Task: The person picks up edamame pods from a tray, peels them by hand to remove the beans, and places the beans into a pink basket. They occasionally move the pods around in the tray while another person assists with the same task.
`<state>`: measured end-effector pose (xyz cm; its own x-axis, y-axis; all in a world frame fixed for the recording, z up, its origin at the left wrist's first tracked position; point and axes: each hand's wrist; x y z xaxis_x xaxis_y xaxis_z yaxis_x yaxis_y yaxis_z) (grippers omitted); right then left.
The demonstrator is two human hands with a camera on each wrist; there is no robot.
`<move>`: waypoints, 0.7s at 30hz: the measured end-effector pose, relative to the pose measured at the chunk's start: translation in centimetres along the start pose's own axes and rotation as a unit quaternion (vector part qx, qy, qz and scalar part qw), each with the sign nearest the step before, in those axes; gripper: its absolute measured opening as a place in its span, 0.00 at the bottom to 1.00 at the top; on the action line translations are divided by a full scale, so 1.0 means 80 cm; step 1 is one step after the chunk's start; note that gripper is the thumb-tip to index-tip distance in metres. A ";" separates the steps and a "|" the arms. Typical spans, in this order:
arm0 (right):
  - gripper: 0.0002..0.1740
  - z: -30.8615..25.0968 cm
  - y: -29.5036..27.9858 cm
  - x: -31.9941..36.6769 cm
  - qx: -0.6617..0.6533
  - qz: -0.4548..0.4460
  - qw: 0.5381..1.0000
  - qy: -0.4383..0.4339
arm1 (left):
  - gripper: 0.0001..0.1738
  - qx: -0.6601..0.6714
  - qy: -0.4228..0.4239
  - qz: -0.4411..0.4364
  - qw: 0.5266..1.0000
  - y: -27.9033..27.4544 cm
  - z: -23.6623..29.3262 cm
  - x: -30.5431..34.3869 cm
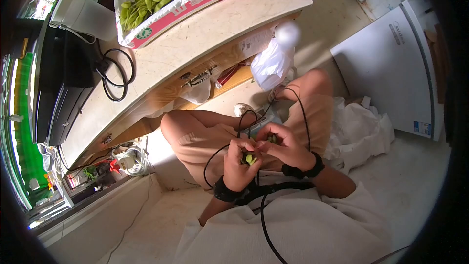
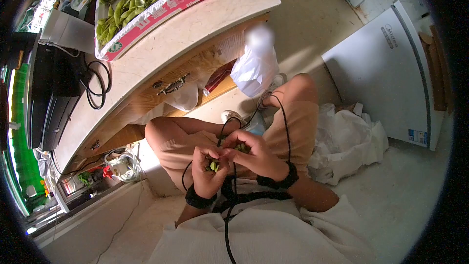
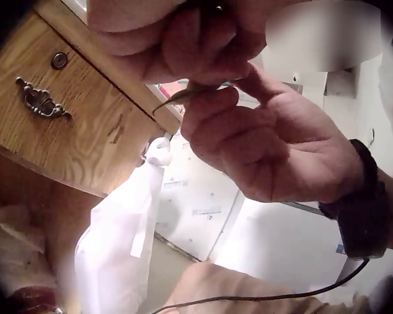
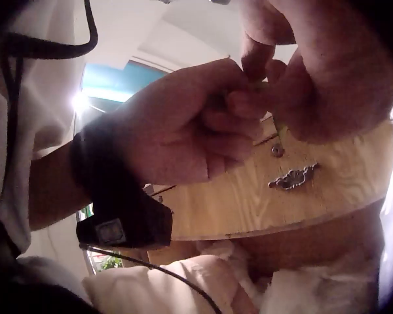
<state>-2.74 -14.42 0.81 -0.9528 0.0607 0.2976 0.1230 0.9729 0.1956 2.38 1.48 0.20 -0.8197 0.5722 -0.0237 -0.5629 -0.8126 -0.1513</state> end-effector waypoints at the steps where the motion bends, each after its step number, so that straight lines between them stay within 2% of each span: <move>1: 0.10 0.004 -0.003 0.001 0.000 0.000 1.000 0.000 | 0.19 0.000 0.000 0.000 1.000 0.000 -0.001 0.001; 4: 0.10 0.009 -0.008 0.002 -0.031 -0.023 0.999 0.016 | 0.20 0.005 -0.010 -0.013 1.000 -0.002 -0.001 0.001; 7: 0.11 0.007 -0.008 0.003 0.003 -0.026 1.000 0.017 | 0.17 0.001 -0.012 -0.061 0.998 -0.005 0.009 -0.004; 9: 0.12 0.006 -0.001 0.004 0.023 0.027 0.999 -0.011 | 0.17 -0.083 0.005 -0.085 0.993 -0.007 0.018 -0.008; 10: 0.12 0.007 0.001 0.005 0.023 0.027 0.999 -0.011 | 0.17 -0.083 0.005 -0.085 0.993 -0.006 0.016 -0.007; 13: 0.11 0.009 0.004 0.008 -0.032 0.064 0.997 -0.030 | 0.17 -0.056 0.024 -0.049 0.997 -0.005 0.010 -0.007; 15: 0.09 0.009 0.006 0.010 0.055 0.106 0.991 -0.055 | 0.20 -0.076 0.019 -0.027 0.997 -0.005 0.011 -0.006; 16: 0.09 0.010 0.006 0.010 0.055 0.106 0.991 -0.055 | 0.20 -0.076 0.019 -0.027 0.997 -0.005 0.013 -0.006; 18: 0.08 0.013 0.007 0.008 0.117 0.101 0.978 -0.137 | 0.20 -0.092 0.025 -0.018 0.995 -0.002 0.018 -0.007; 21: 0.07 0.013 0.008 0.008 0.117 0.097 0.979 -0.138 | 0.20 -0.064 -0.002 0.007 0.998 -0.002 0.013 -0.004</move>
<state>-3.58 -13.52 0.12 -0.9606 0.2753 0.0388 0.2723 0.9598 -0.0679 2.64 1.31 1.23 -0.8275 0.5610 -0.0222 -0.5341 -0.7988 -0.2767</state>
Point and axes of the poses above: each hand's wrist, its own x-axis away from the middle knuckle, its own y-axis out of the palm, z = x × y, and after that the axes turned 3 degrees about y, right-handed
